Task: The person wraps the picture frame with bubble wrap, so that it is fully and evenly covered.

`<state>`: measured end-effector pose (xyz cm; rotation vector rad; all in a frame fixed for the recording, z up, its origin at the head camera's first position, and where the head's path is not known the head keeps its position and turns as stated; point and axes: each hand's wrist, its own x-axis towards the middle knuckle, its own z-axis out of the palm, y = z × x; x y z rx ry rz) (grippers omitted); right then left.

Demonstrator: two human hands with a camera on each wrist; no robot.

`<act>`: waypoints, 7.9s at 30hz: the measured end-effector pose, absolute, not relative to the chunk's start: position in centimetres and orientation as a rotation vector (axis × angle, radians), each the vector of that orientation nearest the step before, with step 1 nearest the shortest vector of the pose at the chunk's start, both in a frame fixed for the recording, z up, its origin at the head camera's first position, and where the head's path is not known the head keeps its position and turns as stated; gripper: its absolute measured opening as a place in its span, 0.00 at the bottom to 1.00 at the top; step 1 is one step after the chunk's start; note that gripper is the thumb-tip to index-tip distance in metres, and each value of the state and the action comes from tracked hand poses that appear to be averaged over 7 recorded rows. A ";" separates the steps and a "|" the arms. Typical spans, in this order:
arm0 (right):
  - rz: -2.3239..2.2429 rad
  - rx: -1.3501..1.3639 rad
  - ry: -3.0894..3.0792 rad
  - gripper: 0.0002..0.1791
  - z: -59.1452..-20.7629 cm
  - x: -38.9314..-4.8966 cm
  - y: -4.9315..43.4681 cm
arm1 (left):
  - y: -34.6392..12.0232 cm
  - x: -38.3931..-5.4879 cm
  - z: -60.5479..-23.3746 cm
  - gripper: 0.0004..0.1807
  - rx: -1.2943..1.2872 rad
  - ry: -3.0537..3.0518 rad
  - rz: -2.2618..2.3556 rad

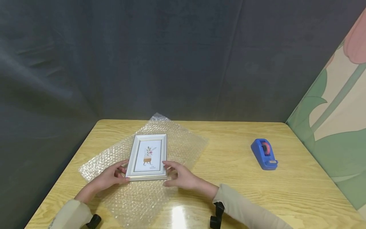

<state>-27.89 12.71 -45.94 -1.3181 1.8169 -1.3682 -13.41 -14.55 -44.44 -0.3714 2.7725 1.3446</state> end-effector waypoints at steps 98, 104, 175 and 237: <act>-1.404 -2.084 1.783 0.07 -45.6 -25.7 10.4 | -16.1 -15.2 -43.0 0.48 -0.172 2.625 1.398; -1.378 -2.061 1.759 0.07 -45.3 -25.0 9.9 | -16.3 -15.3 -43.0 0.48 -0.185 2.606 1.420; -1.333 -1.222 2.561 0.08 -47.1 -30.2 4.3 | -15.2 -17.8 -44.0 0.50 -0.382 2.864 1.262; -1.401 -0.930 2.249 0.37 -45.3 -39.1 4.9 | -14.3 -17.5 -44.3 0.47 -0.480 2.998 1.108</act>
